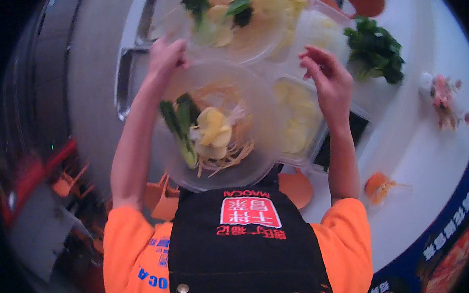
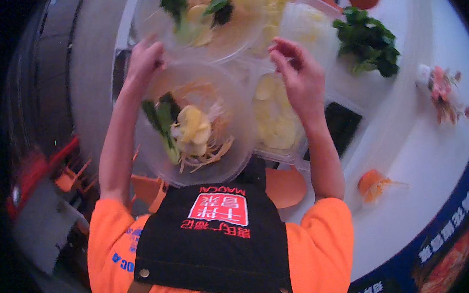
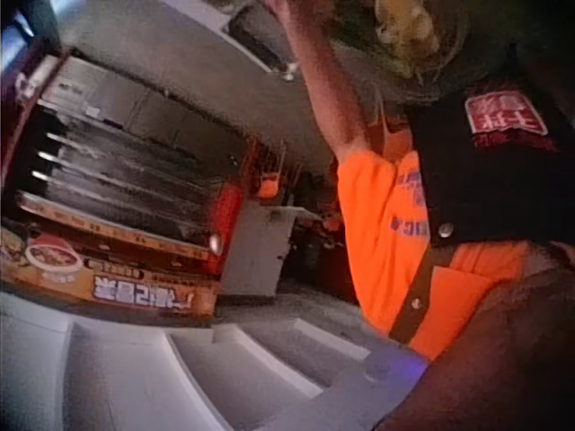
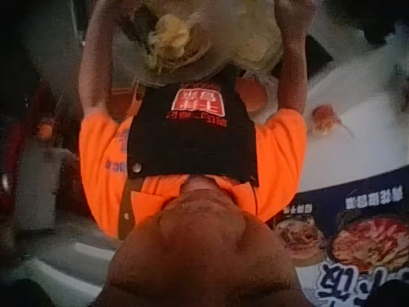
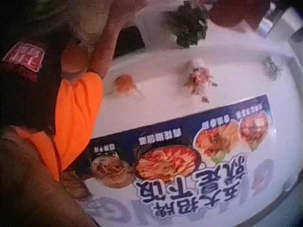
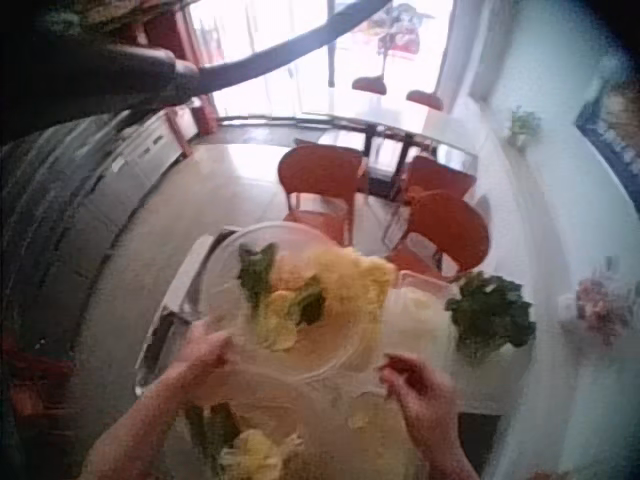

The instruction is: The person assembles two takeaway food containers by adding various ingredients including enoki mushrooms, leafy greens, sliced meat, tofu, bean sprouts, noodles, seaweed, and potato slices. The person uses chopsticks to handle a red sauce and places the filled containers on a digital scale before moving them to a table.

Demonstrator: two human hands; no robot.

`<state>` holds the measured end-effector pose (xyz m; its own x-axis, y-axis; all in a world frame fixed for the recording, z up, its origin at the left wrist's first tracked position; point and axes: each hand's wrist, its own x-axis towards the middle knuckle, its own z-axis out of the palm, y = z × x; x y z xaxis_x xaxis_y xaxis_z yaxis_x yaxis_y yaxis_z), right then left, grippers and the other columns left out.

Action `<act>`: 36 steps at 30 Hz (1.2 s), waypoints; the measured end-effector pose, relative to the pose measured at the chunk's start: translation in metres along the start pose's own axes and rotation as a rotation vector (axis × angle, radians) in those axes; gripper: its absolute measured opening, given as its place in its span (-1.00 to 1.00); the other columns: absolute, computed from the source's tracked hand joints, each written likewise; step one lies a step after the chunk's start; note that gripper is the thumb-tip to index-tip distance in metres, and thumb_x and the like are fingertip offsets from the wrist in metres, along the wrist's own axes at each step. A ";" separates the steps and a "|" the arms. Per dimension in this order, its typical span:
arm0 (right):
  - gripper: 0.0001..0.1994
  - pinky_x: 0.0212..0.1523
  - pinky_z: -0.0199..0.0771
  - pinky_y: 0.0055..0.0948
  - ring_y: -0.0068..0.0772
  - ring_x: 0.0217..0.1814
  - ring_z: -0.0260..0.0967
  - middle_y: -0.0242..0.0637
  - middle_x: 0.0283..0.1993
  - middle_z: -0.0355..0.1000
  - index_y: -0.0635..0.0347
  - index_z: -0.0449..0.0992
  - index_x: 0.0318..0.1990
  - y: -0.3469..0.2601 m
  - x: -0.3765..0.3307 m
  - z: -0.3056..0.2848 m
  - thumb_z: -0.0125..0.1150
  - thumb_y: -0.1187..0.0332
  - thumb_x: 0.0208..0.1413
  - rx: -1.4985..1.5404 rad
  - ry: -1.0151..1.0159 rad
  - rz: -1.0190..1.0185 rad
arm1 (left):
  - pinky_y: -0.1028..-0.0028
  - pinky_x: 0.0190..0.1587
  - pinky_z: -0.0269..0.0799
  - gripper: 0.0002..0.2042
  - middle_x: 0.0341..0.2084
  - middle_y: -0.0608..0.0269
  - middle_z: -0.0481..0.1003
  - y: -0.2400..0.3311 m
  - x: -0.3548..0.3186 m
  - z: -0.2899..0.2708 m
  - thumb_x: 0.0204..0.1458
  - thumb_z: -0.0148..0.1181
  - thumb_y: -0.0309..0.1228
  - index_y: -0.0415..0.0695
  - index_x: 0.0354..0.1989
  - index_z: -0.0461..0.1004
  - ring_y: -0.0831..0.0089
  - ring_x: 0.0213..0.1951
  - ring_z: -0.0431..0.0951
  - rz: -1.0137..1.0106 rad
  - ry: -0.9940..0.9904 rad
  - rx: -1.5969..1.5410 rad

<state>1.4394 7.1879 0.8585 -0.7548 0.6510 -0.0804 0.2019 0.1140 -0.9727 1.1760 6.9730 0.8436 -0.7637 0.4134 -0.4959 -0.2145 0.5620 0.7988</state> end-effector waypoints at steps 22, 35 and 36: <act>-0.73 0.13 0.32 -0.09 -0.03 0.13 0.35 -0.04 -0.05 0.48 0.09 0.56 -0.12 0.284 0.222 -0.091 -0.01 0.44 0.06 -1.296 -0.105 0.054 | 0.56 -0.77 0.20 -0.43 -0.64 0.13 0.46 -0.014 -0.005 -0.019 0.02 -0.10 -0.50 -0.28 0.28 0.09 0.51 -0.78 0.32 -0.082 0.114 -0.100; -0.70 0.01 0.43 -0.20 -0.06 -0.02 0.45 -0.04 -0.10 0.50 0.16 0.57 -0.10 0.246 0.200 -0.119 0.15 0.27 0.04 -0.868 0.056 0.127 | 0.58 -0.77 0.20 -0.35 -0.68 0.20 0.44 -0.017 0.002 -0.019 0.00 -0.09 -0.50 -0.25 0.35 -0.05 0.53 -0.79 0.34 -0.131 0.075 -0.076; -0.71 0.03 0.42 -0.19 -0.05 0.00 0.44 -0.05 -0.10 0.50 0.17 0.57 -0.11 0.248 0.201 -0.112 0.13 0.30 0.03 -0.854 0.042 0.088 | 0.58 -0.77 0.20 -0.35 -0.68 0.20 0.44 -0.015 0.002 -0.018 0.00 -0.09 -0.51 -0.25 0.34 -0.03 0.53 -0.79 0.34 -0.101 0.073 -0.070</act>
<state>1.4078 7.4313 0.6258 -0.6939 0.7094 -0.1232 0.6720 0.5767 -0.4645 1.1672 6.9526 0.8366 -0.7776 0.3026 -0.5511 -0.3328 0.5456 0.7691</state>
